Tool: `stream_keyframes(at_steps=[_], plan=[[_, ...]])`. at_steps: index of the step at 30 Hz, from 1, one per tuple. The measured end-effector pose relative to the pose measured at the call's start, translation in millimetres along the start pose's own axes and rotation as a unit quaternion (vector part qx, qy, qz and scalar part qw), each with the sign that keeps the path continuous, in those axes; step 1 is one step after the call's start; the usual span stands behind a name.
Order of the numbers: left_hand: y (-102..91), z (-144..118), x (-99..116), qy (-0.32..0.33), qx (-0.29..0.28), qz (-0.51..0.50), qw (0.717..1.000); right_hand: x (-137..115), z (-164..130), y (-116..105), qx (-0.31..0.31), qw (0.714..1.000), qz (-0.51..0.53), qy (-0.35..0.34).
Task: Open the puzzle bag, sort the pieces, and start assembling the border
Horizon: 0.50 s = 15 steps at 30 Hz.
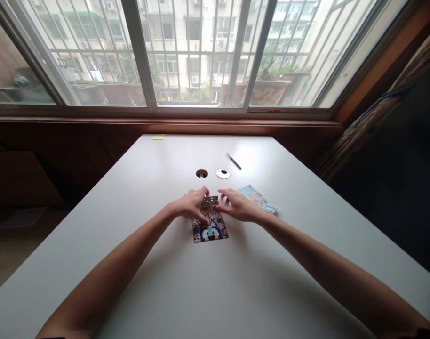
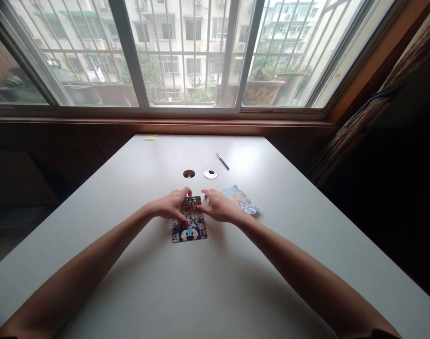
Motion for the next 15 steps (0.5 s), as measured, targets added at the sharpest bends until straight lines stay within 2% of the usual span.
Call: stream_keyframes(at_steps=[4,7,11,13,15], plan=[[-2.3,-3.5,-4.2,0.050,0.055,-0.102,0.992,-2.5,23.7,17.0,-0.021,0.999,0.039,0.011],[-9.4,-7.7,-5.0,0.069,0.091,-0.126,0.985,-5.8,24.9,14.1,0.001,0.998,0.060,0.012],[-16.8,-15.4,11.3,0.105,0.097,-0.165,0.976,-17.4,15.7,8.1,0.021,0.996,0.091,-0.002],[-18.9,-18.5,16.0,0.115,0.104,-0.243,0.958,-23.8,12.8,13.2,0.001,0.977,0.211,-0.009],[-19.0,-19.7,15.6,0.123,0.116,-0.263,0.950,-22.5,12.4,19.4,-0.006,0.957,0.289,0.021]])
Point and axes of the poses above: each hand's wrist, its own z-axis towards the middle knuckle, its own y-axis out of the palm, x = y × z, the point moved 7 cm from there along z, towards the middle knuckle, and after that the axes turned 5 degrees about -z, right-handed, at the moved point
